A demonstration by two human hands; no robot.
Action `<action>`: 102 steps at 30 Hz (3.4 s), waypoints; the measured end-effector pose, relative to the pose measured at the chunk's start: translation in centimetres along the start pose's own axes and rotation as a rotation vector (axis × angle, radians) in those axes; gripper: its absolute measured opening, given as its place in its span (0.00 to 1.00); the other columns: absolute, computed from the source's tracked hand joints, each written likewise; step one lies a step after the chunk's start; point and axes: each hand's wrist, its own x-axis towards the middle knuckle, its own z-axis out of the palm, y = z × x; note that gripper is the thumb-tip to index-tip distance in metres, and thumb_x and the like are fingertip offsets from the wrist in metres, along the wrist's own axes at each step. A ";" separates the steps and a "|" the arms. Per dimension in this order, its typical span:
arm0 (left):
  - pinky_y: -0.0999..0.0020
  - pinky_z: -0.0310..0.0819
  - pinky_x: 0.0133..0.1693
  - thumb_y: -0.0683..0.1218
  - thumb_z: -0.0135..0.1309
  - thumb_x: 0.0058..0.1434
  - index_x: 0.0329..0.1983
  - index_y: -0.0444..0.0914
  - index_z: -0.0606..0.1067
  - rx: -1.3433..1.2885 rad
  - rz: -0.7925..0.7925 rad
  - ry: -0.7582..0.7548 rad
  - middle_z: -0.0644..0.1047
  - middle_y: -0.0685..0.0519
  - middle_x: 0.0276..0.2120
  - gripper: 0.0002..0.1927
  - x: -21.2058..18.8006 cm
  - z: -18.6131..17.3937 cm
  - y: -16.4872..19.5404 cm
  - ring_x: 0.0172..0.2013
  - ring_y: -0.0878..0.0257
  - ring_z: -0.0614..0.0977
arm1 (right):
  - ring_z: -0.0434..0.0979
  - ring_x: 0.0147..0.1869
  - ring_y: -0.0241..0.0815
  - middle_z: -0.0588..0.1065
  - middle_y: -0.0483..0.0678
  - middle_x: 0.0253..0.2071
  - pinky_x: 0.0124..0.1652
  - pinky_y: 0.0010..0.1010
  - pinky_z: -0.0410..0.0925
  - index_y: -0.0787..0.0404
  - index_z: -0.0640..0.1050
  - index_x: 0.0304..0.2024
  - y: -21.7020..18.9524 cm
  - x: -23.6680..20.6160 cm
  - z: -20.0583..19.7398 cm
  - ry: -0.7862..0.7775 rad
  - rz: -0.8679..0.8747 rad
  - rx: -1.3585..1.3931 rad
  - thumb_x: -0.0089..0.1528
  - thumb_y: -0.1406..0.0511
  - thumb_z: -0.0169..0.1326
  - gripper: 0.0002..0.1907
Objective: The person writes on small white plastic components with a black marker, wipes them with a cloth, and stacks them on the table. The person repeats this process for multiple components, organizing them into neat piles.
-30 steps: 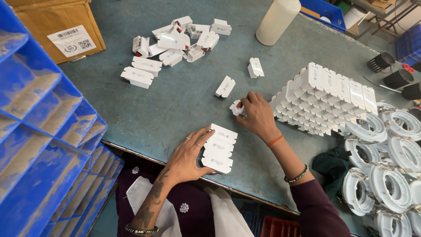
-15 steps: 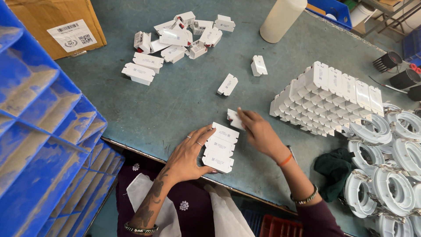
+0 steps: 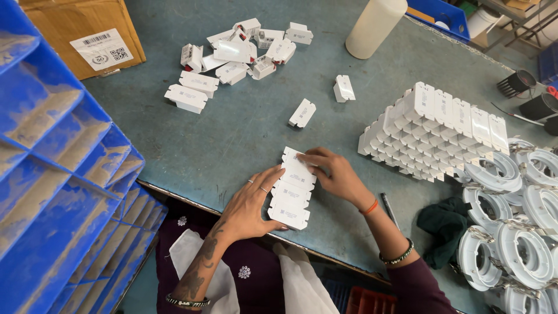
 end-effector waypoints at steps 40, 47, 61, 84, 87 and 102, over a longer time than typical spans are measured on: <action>0.55 0.43 0.74 0.67 0.39 0.73 0.79 0.34 0.47 -0.898 0.196 0.281 0.51 0.45 0.79 0.44 4.4 1.0 -2.1 0.78 0.54 0.49 | 0.64 0.74 0.57 0.64 0.58 0.72 0.66 0.41 0.61 0.60 0.65 0.70 3.1 -0.8 1.1 0.270 0.163 0.198 0.71 0.56 0.43 0.27; 0.54 0.52 0.72 0.57 0.43 0.73 0.76 0.33 0.55 -0.957 0.117 0.358 0.60 0.44 0.74 0.35 5.7 2.6 -2.4 0.75 0.55 0.58 | 0.66 0.66 0.64 0.68 0.61 0.64 0.62 0.48 0.62 0.61 0.72 0.62 2.4 -15.4 -5.0 0.543 0.476 -0.639 0.61 0.62 0.59 0.27; 0.56 0.63 0.68 0.51 0.65 0.54 0.71 0.37 0.65 -0.338 0.091 0.413 0.67 0.45 0.70 0.42 1.3 1.5 -1.2 0.69 0.52 0.69 | 0.74 0.46 0.54 0.75 0.55 0.44 0.46 0.41 0.68 0.60 0.80 0.58 -2.6 -16.5 -10.3 0.846 0.455 -0.611 0.65 0.74 0.56 0.18; 0.50 0.69 0.57 0.59 0.73 0.42 0.67 0.31 0.61 0.016 -0.167 0.660 0.75 0.37 0.56 0.54 -3.4 8.6 3.9 0.57 0.43 0.76 | 0.53 0.80 0.58 0.58 0.61 0.75 0.74 0.48 0.47 0.71 0.61 0.72 -3.1 -1.3 4.4 0.008 0.005 -0.217 0.67 0.66 0.47 0.31; 0.51 0.70 0.54 0.55 0.75 0.38 0.69 0.29 0.55 -0.071 -0.250 0.640 0.77 0.39 0.50 0.61 -3.5 8.9 3.5 0.52 0.42 0.78 | 0.57 0.78 0.57 0.61 0.59 0.74 0.73 0.47 0.52 0.69 0.65 0.69 -6.2 -3.1 4.9 -0.014 0.006 -0.178 0.63 0.68 0.50 0.31; 0.48 0.65 0.57 0.56 0.77 0.36 0.72 0.25 0.43 -0.047 -0.073 0.692 0.76 0.36 0.53 0.72 -4.0 7.3 3.9 0.53 0.40 0.76 | 0.83 0.51 0.51 0.80 0.54 0.49 0.48 0.36 0.74 0.60 0.82 0.51 -5.3 -3.1 -2.3 0.279 -0.027 -0.070 0.59 0.69 0.59 0.16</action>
